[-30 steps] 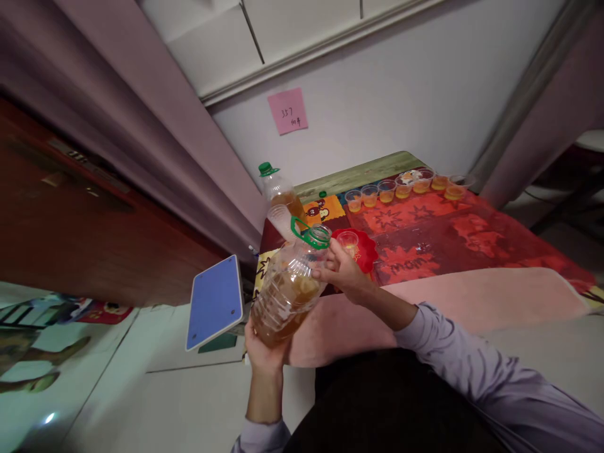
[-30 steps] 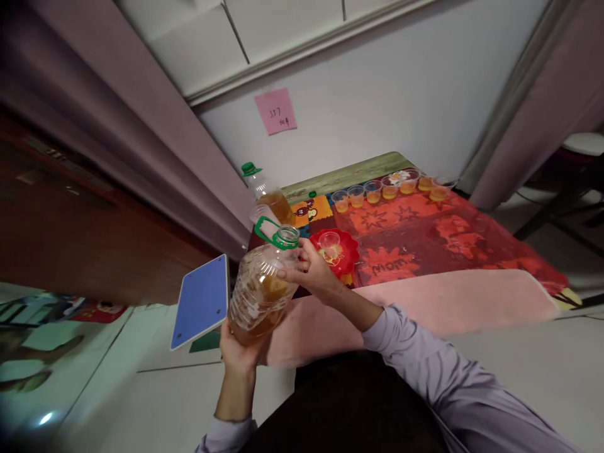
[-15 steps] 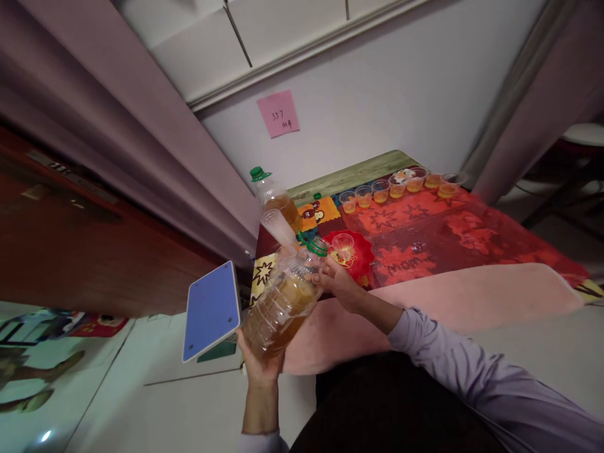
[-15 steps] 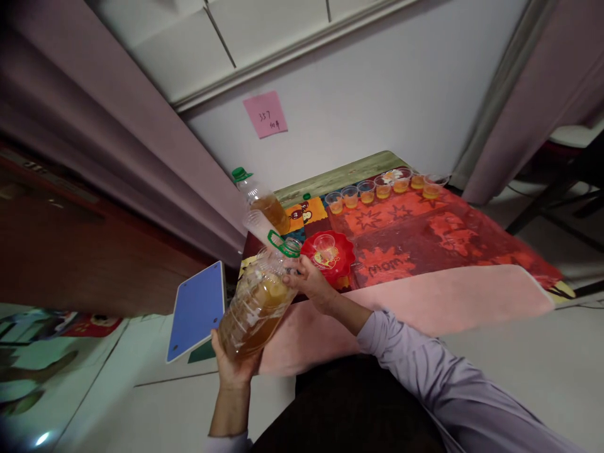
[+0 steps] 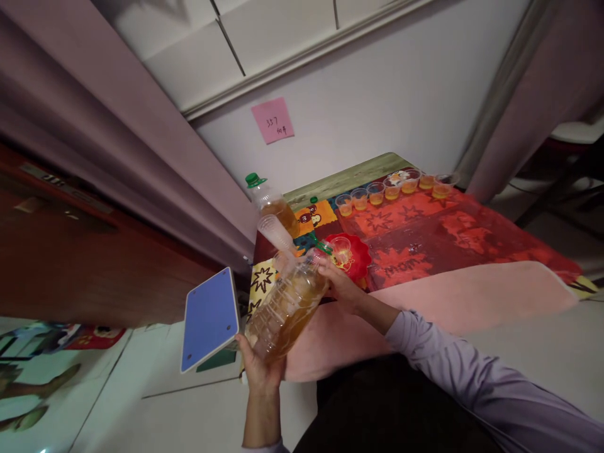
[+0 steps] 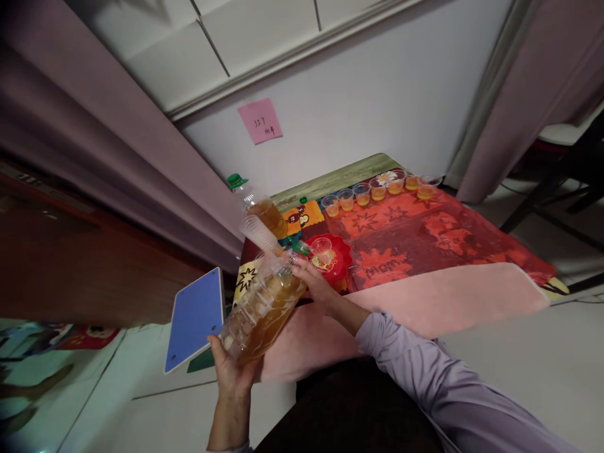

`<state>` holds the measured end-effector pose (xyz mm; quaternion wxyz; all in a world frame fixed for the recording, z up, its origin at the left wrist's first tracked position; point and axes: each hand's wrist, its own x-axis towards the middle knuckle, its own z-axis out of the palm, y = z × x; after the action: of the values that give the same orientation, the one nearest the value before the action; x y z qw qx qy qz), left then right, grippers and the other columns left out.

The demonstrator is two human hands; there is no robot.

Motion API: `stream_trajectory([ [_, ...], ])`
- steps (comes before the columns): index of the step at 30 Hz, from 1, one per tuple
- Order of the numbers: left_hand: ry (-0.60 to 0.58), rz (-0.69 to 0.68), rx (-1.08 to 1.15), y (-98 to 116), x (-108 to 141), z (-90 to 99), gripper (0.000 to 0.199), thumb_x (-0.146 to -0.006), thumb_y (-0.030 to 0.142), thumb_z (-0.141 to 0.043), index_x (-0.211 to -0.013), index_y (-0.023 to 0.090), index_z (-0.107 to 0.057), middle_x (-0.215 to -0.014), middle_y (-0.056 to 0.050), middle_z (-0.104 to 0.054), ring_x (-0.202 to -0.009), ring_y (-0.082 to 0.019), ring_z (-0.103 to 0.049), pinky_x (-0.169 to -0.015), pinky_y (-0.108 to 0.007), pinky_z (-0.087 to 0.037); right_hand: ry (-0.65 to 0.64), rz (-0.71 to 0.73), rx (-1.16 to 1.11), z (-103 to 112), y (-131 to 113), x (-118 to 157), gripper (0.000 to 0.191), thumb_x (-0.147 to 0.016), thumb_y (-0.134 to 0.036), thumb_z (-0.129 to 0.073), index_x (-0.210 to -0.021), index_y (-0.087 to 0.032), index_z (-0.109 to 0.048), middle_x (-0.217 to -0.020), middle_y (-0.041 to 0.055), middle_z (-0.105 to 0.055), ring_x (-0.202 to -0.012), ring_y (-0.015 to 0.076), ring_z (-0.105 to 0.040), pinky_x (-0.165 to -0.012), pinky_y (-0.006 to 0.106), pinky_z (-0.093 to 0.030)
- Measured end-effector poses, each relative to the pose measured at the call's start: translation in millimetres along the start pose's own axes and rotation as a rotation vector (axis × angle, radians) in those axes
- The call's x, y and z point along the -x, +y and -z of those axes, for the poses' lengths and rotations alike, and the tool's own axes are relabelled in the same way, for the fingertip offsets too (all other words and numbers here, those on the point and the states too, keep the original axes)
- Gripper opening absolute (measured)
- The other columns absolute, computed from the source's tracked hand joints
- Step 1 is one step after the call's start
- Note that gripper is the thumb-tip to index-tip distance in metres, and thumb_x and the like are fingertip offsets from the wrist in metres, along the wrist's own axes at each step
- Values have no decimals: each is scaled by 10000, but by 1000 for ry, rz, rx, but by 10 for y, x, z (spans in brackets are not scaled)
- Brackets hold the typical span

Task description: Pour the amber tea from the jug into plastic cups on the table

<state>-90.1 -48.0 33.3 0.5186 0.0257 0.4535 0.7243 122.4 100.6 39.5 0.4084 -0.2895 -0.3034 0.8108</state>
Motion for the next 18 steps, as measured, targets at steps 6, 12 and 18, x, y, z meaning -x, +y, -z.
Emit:
stream_trajectory([
  [6,47,121,-20,127,18,-23,417,-1025,511,-594,-1262,242,-806,-1131,-123,-874,-1059,-336,-834,-1026,-527,-643,-6,-49,-27,92,107,-90,462,-886,-542,-742,-1311,-361,-721,-1214,8,-794,-1108,272,-733,-854,428,-634],
  [12,70,145,-38,207,42,-99,406,-1017,464,-603,-1266,218,-808,-1082,-137,-876,-1063,-341,-834,-1044,-539,-637,0,-76,-44,121,130,-114,444,-880,-571,-728,-1260,-341,-741,-1165,22,-804,-1042,274,-746,-832,447,-647],
  [18,75,196,-61,244,9,-136,456,-1003,494,-620,-1332,223,-782,-1064,-141,-877,-1026,-357,-839,-1055,-579,-626,16,-90,-55,122,90,-123,430,-896,-589,-709,-1234,-322,-721,-1153,19,-812,-1048,258,-748,-916,473,-639],
])
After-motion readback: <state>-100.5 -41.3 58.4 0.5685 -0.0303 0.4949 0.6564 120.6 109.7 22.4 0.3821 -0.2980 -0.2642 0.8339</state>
